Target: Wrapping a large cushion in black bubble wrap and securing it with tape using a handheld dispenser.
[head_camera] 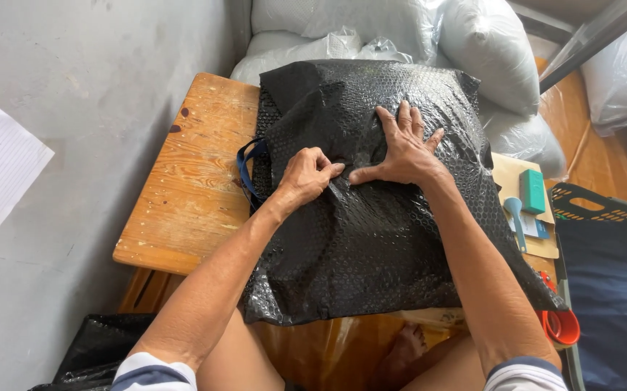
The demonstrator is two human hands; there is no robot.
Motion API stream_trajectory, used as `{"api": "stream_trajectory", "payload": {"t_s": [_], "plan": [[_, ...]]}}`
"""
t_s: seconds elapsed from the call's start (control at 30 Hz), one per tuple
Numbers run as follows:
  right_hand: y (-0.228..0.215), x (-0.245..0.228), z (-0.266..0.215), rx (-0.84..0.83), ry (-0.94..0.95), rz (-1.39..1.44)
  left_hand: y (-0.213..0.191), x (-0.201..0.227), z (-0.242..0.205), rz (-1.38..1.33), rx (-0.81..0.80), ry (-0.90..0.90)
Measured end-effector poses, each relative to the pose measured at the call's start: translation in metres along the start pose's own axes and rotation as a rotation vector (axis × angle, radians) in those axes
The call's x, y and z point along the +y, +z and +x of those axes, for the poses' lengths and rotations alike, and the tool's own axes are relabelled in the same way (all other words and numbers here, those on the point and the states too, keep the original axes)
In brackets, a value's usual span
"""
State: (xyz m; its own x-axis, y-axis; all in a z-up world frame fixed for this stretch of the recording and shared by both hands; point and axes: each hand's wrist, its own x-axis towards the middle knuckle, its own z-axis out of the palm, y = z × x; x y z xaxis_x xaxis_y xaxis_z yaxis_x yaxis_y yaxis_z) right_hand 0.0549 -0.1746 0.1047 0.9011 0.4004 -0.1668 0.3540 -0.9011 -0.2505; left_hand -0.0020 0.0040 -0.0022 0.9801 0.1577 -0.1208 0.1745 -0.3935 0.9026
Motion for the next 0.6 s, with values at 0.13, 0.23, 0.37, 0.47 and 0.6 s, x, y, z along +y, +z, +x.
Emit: {"api": "stream_trajectory", "payload": {"t_s": [0.13, 0.23, 0.37, 0.47, 0.6], "plan": [[0.011, 0.009, 0.006, 0.103, 0.025, 0.069, 0.003, -0.007, 0.006, -0.018, -0.002, -0.005], [0.012, 0.006, -0.007, 0.1, -0.022, -0.011, 0.002, -0.008, 0.005, 0.027, 0.01, 0.027], [0.017, 0.012, -0.053, 0.342, -0.089, 0.08, -0.004, -0.011, 0.013, 0.099, 0.13, 0.138], [0.031, 0.025, -0.109, 0.501, -0.101, 0.089, -0.007, -0.035, 0.035, 0.13, 0.252, 0.107], [0.046, 0.069, -0.161, 0.564, -0.028, -0.001, -0.02, -0.043, 0.03, 0.257, 0.378, 0.039]]}}
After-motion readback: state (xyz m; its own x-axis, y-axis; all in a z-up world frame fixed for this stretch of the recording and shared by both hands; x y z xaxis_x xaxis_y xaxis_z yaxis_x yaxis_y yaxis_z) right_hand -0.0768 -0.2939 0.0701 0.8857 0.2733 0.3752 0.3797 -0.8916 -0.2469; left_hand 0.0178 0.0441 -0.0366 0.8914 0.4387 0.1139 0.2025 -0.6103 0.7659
